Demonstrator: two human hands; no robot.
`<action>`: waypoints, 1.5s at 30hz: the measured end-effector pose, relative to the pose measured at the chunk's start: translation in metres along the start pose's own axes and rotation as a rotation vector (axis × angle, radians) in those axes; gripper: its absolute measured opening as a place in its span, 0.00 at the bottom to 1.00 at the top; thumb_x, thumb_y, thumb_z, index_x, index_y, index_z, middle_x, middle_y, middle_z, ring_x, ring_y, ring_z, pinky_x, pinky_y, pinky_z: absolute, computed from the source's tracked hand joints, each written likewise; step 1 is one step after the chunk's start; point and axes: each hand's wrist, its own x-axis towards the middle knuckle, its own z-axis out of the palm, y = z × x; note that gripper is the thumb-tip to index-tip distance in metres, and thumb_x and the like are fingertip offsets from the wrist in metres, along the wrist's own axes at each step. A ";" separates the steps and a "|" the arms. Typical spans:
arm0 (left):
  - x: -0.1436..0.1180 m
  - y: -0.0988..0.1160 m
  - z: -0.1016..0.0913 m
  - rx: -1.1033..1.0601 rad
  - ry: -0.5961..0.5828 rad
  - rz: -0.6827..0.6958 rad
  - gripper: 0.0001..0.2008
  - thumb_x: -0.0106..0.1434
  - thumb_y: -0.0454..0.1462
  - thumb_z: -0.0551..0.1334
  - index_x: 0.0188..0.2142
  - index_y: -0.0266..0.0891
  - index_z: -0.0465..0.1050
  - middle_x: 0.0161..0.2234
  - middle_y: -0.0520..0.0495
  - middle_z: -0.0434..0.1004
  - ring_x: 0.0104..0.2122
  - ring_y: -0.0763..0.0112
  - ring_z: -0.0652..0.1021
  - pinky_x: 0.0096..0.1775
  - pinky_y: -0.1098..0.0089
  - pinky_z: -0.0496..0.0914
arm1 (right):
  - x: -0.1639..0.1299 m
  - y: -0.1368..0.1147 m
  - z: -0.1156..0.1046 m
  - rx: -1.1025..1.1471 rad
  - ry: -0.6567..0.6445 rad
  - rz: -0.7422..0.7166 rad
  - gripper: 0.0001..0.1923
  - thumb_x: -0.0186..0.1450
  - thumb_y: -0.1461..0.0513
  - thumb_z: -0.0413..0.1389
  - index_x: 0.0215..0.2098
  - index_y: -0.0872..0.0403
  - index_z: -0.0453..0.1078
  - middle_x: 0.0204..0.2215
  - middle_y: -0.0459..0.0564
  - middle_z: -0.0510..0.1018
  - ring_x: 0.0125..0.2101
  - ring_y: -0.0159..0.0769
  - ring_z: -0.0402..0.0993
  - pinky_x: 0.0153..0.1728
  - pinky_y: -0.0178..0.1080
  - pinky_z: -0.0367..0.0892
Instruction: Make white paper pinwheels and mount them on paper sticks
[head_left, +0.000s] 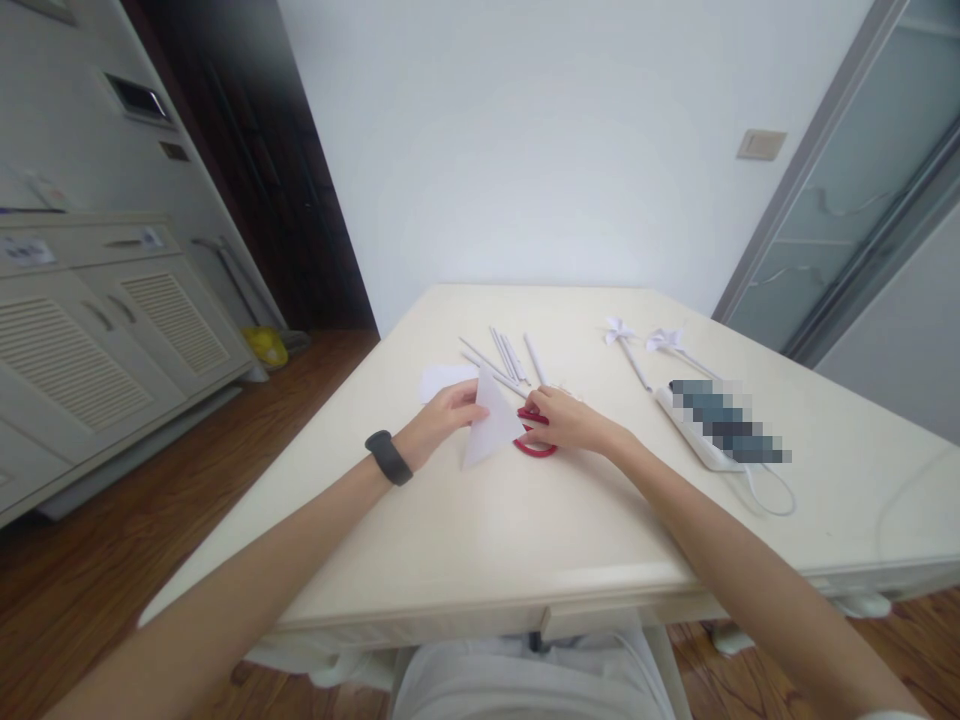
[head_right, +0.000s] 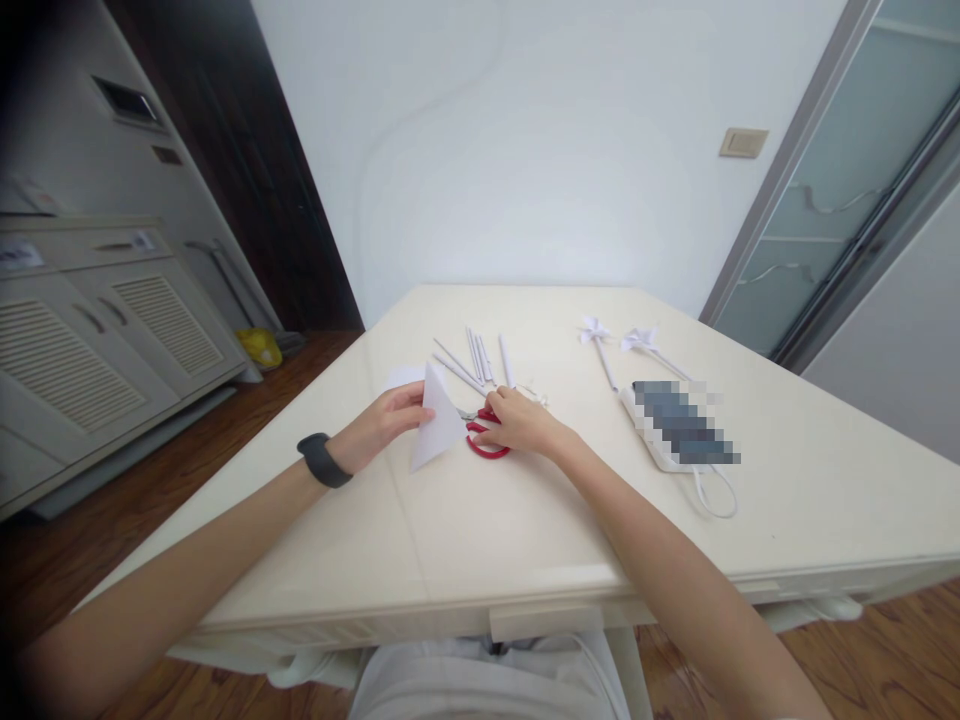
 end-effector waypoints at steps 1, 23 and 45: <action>0.000 0.000 -0.001 -0.007 0.013 0.000 0.16 0.56 0.37 0.58 0.44 0.36 0.70 0.43 0.43 0.74 0.43 0.61 0.73 0.46 0.63 0.65 | 0.000 0.000 0.000 -0.004 -0.006 0.011 0.18 0.53 0.49 0.57 0.35 0.53 0.64 0.38 0.54 0.71 0.36 0.41 0.67 0.32 0.37 0.59; -0.002 0.017 -0.015 0.038 0.244 0.194 0.16 0.57 0.41 0.60 0.43 0.37 0.70 0.39 0.47 0.75 0.36 0.66 0.75 0.40 0.67 0.68 | -0.008 -0.022 -0.038 1.026 -0.101 -0.013 0.11 0.56 0.59 0.58 0.36 0.54 0.66 0.29 0.46 0.70 0.30 0.29 0.68 0.34 0.33 0.64; -0.003 0.009 0.003 0.125 0.010 0.203 0.13 0.60 0.42 0.57 0.37 0.37 0.77 0.43 0.44 0.73 0.41 0.63 0.72 0.44 0.67 0.65 | -0.007 -0.037 -0.020 0.775 0.111 0.078 0.18 0.58 0.47 0.53 0.36 0.51 0.61 0.35 0.47 0.70 0.33 0.32 0.66 0.32 0.34 0.63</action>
